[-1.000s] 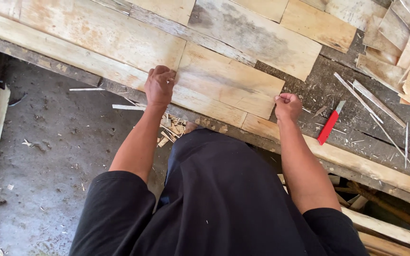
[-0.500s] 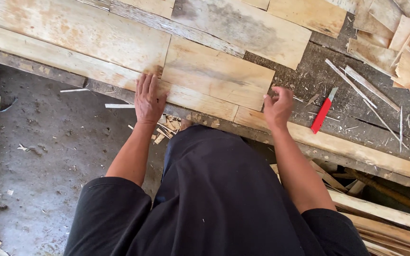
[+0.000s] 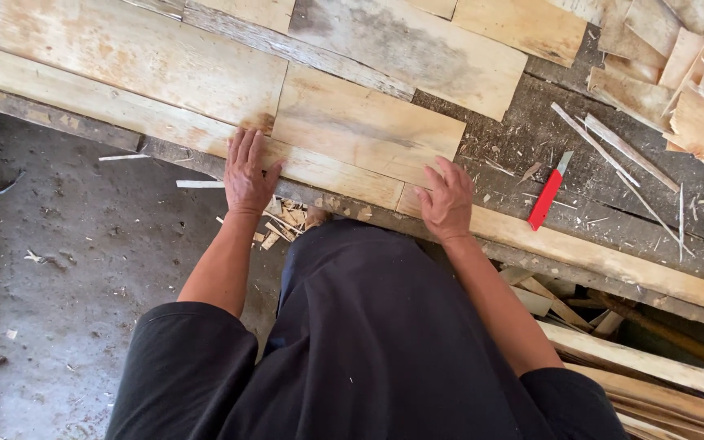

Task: Trimming and fitting thin wood pieces onto a wooden surface using a utility knife.

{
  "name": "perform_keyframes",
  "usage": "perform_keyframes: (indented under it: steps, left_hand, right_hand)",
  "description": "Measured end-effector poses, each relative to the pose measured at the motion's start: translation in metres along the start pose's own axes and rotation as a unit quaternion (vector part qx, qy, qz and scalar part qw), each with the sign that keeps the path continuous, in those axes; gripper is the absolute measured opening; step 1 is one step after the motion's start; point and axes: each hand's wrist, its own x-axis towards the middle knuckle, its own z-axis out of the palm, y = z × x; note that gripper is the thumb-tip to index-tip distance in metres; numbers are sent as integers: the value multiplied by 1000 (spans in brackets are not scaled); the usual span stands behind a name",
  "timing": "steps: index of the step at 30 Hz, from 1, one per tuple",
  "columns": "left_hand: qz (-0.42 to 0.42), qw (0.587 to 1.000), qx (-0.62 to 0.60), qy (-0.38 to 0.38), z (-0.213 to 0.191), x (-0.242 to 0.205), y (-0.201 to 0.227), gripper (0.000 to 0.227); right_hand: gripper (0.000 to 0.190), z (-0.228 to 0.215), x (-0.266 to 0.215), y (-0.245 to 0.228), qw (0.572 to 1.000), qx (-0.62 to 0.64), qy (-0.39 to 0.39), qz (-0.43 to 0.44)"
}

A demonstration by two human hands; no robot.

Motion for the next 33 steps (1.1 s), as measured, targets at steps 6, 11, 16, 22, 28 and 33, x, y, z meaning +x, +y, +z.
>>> perform_keyframes:
  steps: [6,11,16,22,28,33]
  left_hand:
    - [-19,999,33,-5,24,12,12,78]
    - [8,998,59,-17,66,44,52,80]
    - [-23,992,80,-91,78,98,100,89]
    - [-14,992,86,-86,92,128,106,92]
    - [17,997,50,-62,94,121,108,86]
    - [4,998,48,-48,98,119,108,84]
  right_hand:
    - [42,-9,-19,65,988,-25,94,120]
    - [46,-24,-54,129,960,-37,118,251]
    - [65,-22,-86,186,953,-90,140,254]
    - [71,-7,-99,220,955,-73,128,259]
    - [69,-3,-93,224,948,-39,105,298]
    - [64,1,-87,236,944,-61,97,309]
